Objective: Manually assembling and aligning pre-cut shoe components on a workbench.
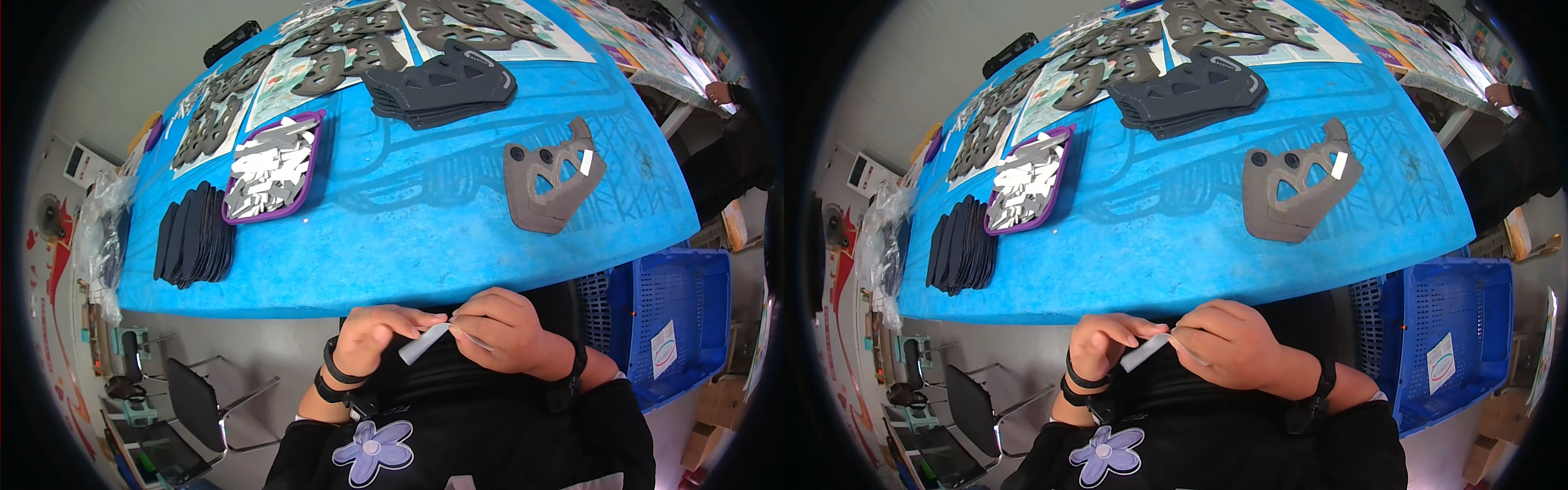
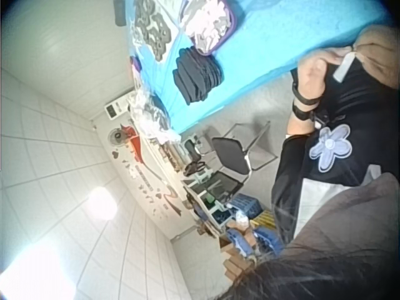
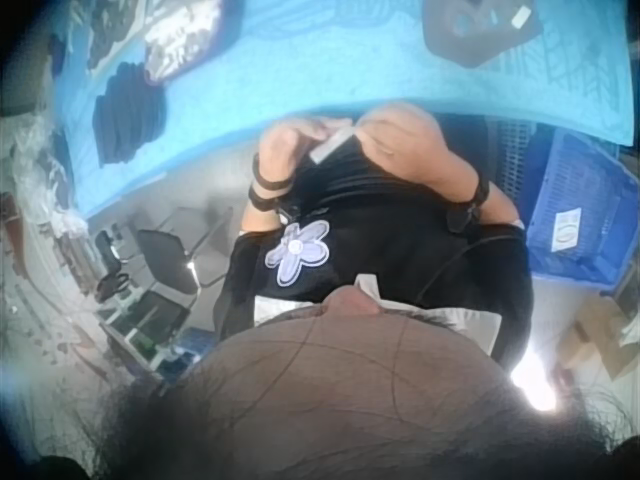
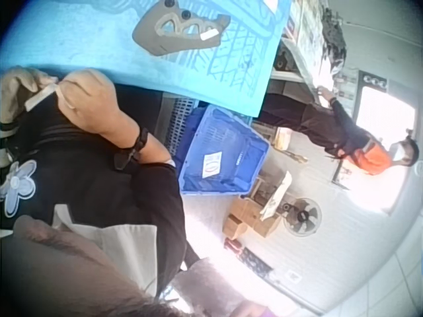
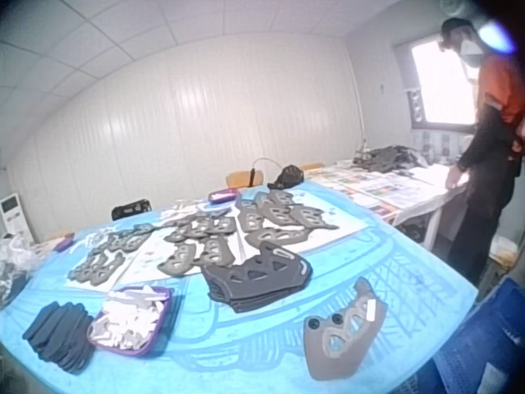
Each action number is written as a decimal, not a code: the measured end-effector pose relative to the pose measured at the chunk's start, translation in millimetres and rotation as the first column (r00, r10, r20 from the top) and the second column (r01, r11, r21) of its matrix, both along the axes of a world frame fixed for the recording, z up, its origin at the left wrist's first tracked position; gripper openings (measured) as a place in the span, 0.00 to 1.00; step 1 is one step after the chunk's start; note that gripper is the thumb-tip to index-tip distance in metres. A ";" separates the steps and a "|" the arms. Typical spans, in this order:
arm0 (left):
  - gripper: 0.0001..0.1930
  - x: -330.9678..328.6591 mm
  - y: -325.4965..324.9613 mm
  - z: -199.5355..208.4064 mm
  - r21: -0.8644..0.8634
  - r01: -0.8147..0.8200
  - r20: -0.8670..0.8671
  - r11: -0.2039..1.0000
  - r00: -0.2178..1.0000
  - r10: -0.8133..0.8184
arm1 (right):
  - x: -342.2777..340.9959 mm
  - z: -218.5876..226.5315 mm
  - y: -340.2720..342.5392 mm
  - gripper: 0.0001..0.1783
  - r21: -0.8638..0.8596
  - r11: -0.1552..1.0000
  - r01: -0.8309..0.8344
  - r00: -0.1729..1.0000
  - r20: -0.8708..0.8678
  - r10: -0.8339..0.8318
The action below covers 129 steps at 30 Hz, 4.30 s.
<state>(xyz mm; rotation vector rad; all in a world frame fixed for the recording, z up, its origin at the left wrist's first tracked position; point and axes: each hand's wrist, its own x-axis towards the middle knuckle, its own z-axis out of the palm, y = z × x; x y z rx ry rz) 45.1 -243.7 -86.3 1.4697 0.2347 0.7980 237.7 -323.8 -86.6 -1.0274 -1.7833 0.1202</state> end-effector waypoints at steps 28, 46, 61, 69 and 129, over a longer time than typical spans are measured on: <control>0.12 31.1 43.4 44.3 0.741 -0.208 -0.360 0.638 0.679 0.640 | 32.2 36.4 36.9 0.08 -0.337 0.876 0.346 0.938 0.131 -0.321; 0.06 35.7 39.4 26.1 0.811 -0.227 -0.185 0.539 0.775 0.604 | 40.2 14.2 32.8 0.05 -0.173 0.981 0.086 0.993 0.091 -0.071; 0.04 30.8 39.8 19.8 0.888 -0.176 -0.099 0.425 0.829 0.550 | 47.6 17.5 33.3 0.08 -0.389 0.917 -0.088 0.996 -0.049 0.075; 0.04 31.4 36.5 15.4 0.782 -0.215 -0.188 0.584 0.813 0.551 | 48.8 10.9 34.5 0.08 -0.371 0.928 -0.026 0.999 -0.041 0.012; 0.21 46.0 -1.4 17.5 0.975 0.032 -0.156 0.220 0.804 0.573 | 31.3 -4.1 29.8 0.11 -0.013 0.983 0.182 0.917 0.364 -0.165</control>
